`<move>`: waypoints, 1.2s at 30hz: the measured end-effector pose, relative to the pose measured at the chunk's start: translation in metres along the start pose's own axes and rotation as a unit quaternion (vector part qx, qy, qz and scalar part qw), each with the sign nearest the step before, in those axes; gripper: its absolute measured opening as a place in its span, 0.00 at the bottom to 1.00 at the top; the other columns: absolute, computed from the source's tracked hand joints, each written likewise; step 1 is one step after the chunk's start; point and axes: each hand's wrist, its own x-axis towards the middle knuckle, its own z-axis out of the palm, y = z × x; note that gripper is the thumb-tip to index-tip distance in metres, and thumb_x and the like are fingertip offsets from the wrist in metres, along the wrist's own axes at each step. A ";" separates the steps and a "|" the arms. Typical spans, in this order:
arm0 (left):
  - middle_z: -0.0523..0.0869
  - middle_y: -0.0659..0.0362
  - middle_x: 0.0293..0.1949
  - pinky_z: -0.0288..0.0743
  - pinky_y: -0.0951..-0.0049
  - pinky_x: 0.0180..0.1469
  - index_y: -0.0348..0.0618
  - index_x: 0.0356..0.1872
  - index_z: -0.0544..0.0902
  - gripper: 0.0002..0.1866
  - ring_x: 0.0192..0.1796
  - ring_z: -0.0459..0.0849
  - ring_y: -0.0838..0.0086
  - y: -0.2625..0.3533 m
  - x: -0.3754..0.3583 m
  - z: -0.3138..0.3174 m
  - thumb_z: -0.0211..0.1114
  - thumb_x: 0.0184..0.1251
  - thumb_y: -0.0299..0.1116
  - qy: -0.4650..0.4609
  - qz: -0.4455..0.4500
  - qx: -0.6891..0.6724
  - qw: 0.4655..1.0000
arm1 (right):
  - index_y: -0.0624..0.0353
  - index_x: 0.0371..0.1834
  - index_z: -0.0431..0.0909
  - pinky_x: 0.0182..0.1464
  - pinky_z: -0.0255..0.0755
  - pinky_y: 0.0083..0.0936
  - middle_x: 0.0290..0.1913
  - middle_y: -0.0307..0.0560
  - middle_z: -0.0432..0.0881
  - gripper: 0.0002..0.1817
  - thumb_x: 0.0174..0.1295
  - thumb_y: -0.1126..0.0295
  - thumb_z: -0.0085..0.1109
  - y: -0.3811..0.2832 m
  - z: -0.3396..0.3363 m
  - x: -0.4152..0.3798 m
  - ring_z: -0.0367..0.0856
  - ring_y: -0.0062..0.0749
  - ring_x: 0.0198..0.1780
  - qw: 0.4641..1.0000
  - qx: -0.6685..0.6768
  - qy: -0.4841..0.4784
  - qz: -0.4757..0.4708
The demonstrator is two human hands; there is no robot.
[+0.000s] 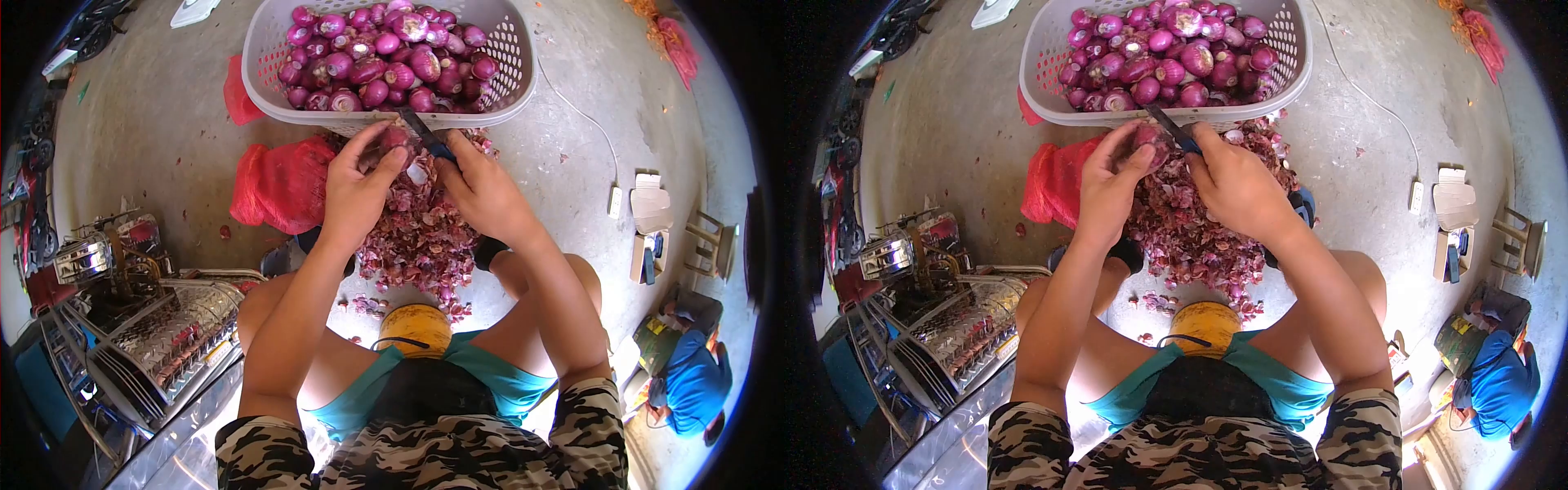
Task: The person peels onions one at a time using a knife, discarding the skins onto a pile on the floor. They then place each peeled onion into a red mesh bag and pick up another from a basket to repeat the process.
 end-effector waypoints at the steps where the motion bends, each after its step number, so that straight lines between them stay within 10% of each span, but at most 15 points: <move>1: 0.79 0.55 0.50 0.76 0.73 0.53 0.33 0.58 0.71 0.21 0.50 0.79 0.74 0.000 0.000 0.000 0.62 0.65 0.25 0.008 -0.014 -0.017 1.000 | 0.66 0.48 0.64 0.37 0.67 0.53 0.29 0.68 0.77 0.14 0.64 0.69 0.49 -0.001 -0.001 0.000 0.77 0.64 0.36 1.000 -0.009 -0.007 0.001; 24: 0.83 0.57 0.45 0.76 0.78 0.48 0.31 0.56 0.74 0.24 0.45 0.80 0.78 0.010 0.008 -0.008 0.66 0.57 0.22 0.023 -0.030 -0.045 0.998 | 0.59 0.43 0.66 0.29 0.70 0.50 0.21 0.60 0.76 0.11 0.62 0.69 0.53 -0.006 0.009 -0.004 0.79 0.57 0.27 0.986 -0.118 0.065 -0.095; 36: 0.86 0.55 0.44 0.75 0.77 0.50 0.30 0.49 0.80 0.24 0.44 0.82 0.78 0.018 0.013 -0.026 0.74 0.48 0.27 0.012 0.051 0.251 0.966 | 0.59 0.38 0.69 0.30 0.70 0.51 0.22 0.60 0.77 0.08 0.62 0.68 0.52 -0.013 -0.005 -0.002 0.78 0.57 0.28 0.983 -0.160 0.013 -0.089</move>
